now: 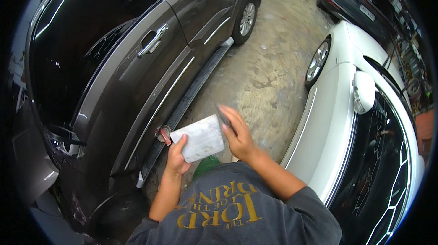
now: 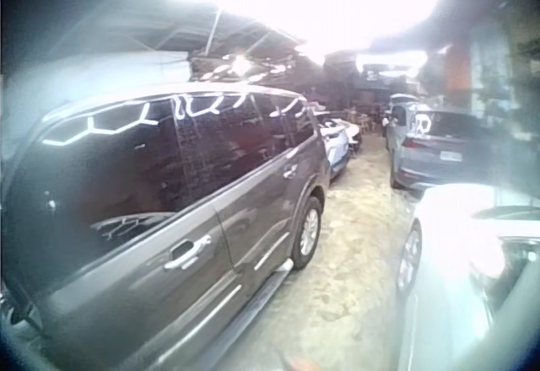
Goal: The person sands a damaged area on the front bumper of a dark gray SUV using sandpaper. They walk through the garage, retrieve sandpaper, and repeatedly rub the sanded area, occasionally dipping the sandpaper into a bucket of water.
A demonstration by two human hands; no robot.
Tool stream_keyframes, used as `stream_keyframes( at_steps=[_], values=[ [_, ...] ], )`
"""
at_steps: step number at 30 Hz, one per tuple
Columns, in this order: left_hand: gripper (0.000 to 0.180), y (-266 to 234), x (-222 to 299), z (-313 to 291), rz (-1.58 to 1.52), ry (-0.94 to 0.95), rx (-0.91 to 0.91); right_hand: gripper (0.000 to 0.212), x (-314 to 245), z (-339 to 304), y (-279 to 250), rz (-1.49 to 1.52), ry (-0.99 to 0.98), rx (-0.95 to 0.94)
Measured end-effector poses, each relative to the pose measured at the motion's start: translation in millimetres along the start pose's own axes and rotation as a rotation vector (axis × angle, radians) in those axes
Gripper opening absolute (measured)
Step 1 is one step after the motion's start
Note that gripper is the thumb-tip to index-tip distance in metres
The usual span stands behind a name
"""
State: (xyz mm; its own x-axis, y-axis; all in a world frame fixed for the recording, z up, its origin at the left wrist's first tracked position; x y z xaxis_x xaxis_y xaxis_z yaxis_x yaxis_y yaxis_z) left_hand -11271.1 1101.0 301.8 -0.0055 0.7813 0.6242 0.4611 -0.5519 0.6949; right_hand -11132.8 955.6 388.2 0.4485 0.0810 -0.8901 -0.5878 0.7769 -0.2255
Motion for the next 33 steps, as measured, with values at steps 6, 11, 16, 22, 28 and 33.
stream_keyframes(
  at_steps=[6,11,16,22,28,33],
  values=[
    [0.040,-19.5,26.9,5.1,-0.061,-0.037,-0.005,0.053,-42.7,-38.1,13.5,-0.065,-0.340,-0.232],
    [0.039,-11.8,26.6,-12.6,0.193,-0.063,-0.037,0.045,-25.2,-4.6,-0.5,-0.074,-0.133,-0.210],
    [0.038,58.8,61.8,-28.6,1.553,0.551,-0.126,0.050,-53.8,4.0,4.0,-0.326,-0.137,-0.417],
    [0.053,86.0,60.4,-36.7,1.939,0.910,-0.108,0.052,-79.1,-5.2,24.6,-0.416,-0.216,-0.518],
    [0.046,86.5,51.9,-44.9,1.936,0.838,-0.190,0.035,16.1,23.3,-24.4,-0.316,0.207,-0.208],
    [0.040,77.7,53.4,-35.0,1.583,0.599,-0.102,0.056,53.6,36.7,-41.0,0.304,0.430,0.106]
  ],
)
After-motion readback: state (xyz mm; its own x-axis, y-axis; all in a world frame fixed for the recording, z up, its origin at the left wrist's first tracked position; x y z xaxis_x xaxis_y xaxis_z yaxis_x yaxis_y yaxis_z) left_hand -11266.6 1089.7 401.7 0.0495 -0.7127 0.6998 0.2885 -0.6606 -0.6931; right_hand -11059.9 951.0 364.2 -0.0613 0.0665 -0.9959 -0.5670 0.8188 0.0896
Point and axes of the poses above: each hand's wrist, its own z-axis towards the middle knuckle, its own y-axis out of the palm, x = y × z, the point moved 8 cm from there along z, towards the middle knuckle, and after that the axes turned 3 degrees about -x, right-handed, at the moved point
